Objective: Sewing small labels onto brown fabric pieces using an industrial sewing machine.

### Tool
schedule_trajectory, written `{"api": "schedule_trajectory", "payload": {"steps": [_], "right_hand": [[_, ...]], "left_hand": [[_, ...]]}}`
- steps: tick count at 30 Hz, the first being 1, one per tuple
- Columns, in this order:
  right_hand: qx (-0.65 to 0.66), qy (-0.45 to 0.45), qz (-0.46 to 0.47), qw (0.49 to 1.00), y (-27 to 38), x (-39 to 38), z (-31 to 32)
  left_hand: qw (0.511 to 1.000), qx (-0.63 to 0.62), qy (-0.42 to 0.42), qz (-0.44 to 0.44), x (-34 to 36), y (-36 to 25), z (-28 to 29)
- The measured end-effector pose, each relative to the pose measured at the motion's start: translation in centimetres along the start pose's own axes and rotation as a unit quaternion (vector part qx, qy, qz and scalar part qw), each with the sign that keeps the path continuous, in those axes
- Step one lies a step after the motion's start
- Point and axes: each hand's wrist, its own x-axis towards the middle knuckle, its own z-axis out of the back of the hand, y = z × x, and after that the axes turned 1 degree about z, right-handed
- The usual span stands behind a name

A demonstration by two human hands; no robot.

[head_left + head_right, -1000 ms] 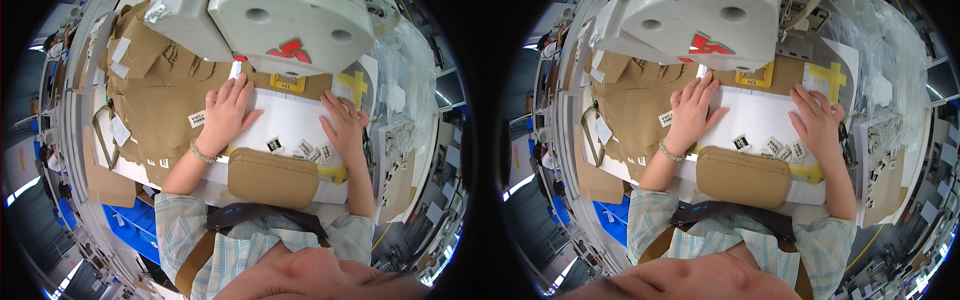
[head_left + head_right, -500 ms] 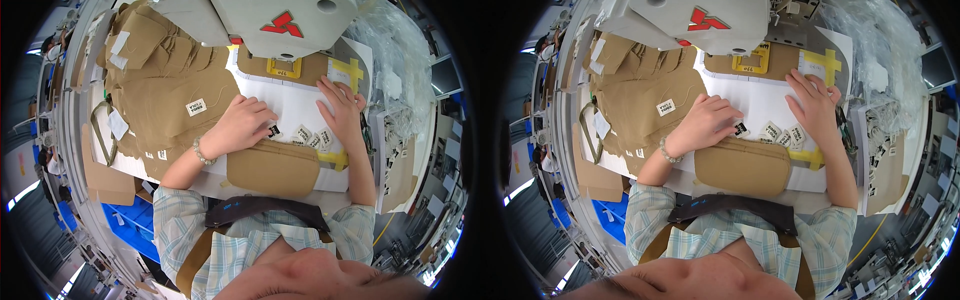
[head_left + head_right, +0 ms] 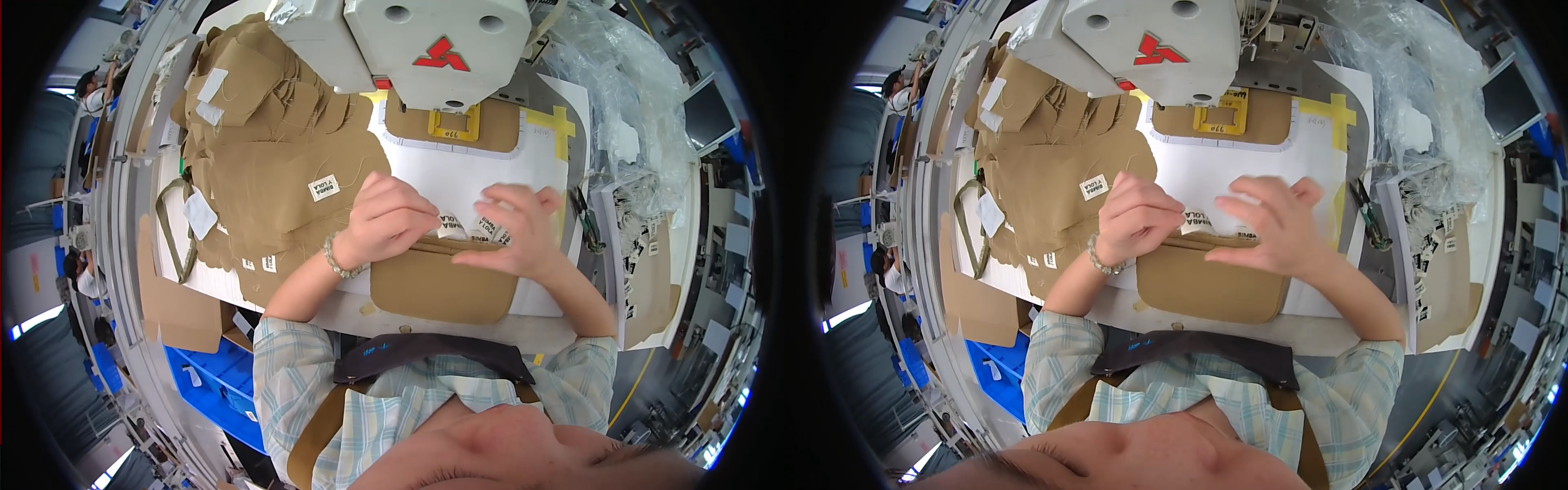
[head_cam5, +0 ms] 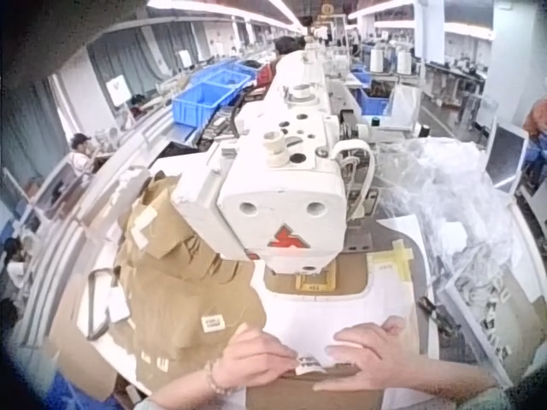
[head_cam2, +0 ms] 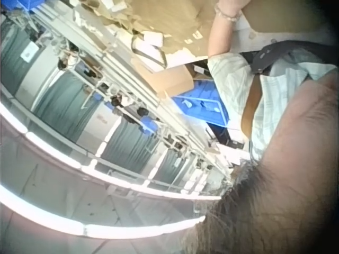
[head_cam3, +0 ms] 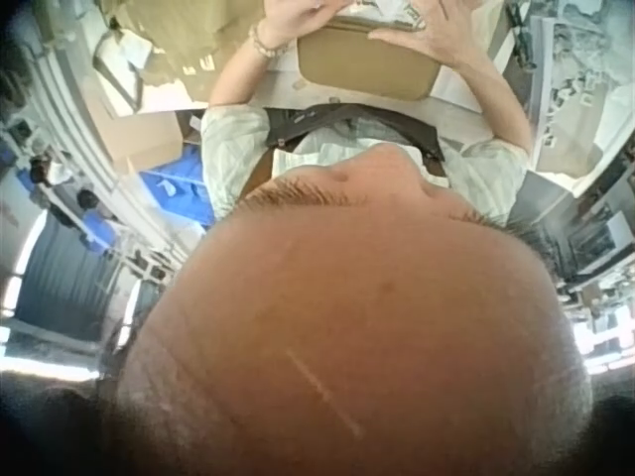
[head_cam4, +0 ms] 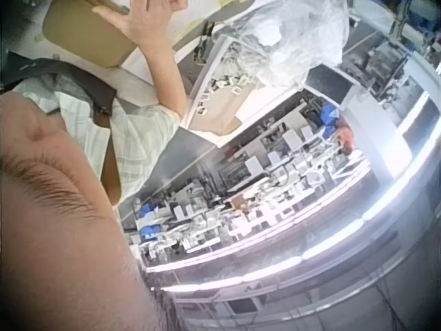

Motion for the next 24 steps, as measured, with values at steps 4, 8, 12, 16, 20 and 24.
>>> {"api": "schedule_trajectory", "payload": {"steps": [4, 8, 12, 16, 20, 24], "right_hand": [[0.019, -0.014, 0.087, 0.996, 0.1, 0.3, -1.2], [0.088, -0.016, 0.07, 0.994, -1.7, 1.4, -1.8], [0.043, 0.02, 0.042, 0.998, -5.1, 3.4, -3.4], [-0.012, 0.055, 0.04, 0.998, -9.0, 3.4, -5.5], [-0.081, 0.078, 0.028, 0.993, -9.8, 3.7, -5.9], [-0.106, 0.093, 0.02, 0.99, -9.8, 4.1, -6.0]], "left_hand": [[0.999, -0.004, -0.025, -0.043, 0.3, 0.3, -0.2], [1.0, 0.016, -0.012, -0.003, 1.2, 1.6, -0.6], [0.997, 0.07, 0.012, 0.019, 2.0, 4.2, -1.9], [0.977, 0.188, 0.101, -0.002, 1.9, 7.3, -3.4], [0.956, 0.257, 0.139, -0.007, 1.6, 7.2, -3.3], [0.954, 0.256, 0.153, 0.005, 1.2, 7.2, -3.4]]}}
